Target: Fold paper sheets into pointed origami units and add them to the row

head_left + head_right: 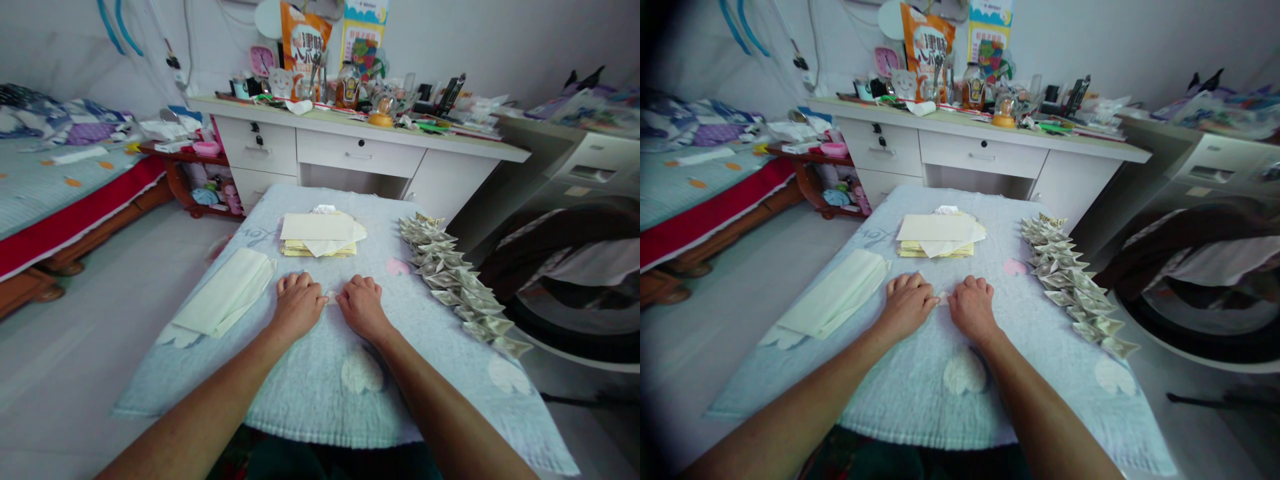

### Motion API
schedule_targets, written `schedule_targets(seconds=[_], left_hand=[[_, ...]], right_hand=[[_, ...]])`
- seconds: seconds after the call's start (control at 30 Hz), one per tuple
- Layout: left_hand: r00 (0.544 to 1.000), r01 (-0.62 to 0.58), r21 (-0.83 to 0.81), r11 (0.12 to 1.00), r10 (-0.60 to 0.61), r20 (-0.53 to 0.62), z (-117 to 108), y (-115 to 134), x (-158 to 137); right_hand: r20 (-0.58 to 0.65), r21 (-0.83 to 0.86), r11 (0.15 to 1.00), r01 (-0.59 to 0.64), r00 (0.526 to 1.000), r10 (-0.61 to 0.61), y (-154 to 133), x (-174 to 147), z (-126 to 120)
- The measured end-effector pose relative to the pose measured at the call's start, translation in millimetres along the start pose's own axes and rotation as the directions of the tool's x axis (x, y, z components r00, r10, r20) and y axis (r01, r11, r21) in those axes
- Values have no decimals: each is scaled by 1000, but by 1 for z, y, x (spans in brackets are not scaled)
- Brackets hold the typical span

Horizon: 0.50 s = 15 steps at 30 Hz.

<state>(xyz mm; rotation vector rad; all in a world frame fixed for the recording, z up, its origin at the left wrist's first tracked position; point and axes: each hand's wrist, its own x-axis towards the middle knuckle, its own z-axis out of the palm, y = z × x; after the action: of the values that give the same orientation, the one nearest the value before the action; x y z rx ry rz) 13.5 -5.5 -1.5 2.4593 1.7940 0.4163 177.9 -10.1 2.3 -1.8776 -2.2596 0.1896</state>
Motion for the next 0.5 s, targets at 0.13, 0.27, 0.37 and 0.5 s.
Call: schedule_targets(seconds=[0.13, 0.27, 0.37, 0.5], left_hand=[[1000, 14, -14, 1000, -14, 10, 0, 1, 1], [1000, 16, -24, 1000, -16, 21, -1, 2, 1], [1000, 10, -24, 1000, -10, 13, -1, 2, 0], [1000, -18, -26, 1000, 18, -9, -1, 0, 0]], right_hand=[[-57, 3, 1000, 8, 998, -8, 1, -3, 2], [-93, 22, 999, 36, 995, -34, -1, -4, 4], [-91, 29, 998, 55, 994, -52, -3, -3, 5], [-107, 14, 999, 52, 993, -50, -6, -3, 5]])
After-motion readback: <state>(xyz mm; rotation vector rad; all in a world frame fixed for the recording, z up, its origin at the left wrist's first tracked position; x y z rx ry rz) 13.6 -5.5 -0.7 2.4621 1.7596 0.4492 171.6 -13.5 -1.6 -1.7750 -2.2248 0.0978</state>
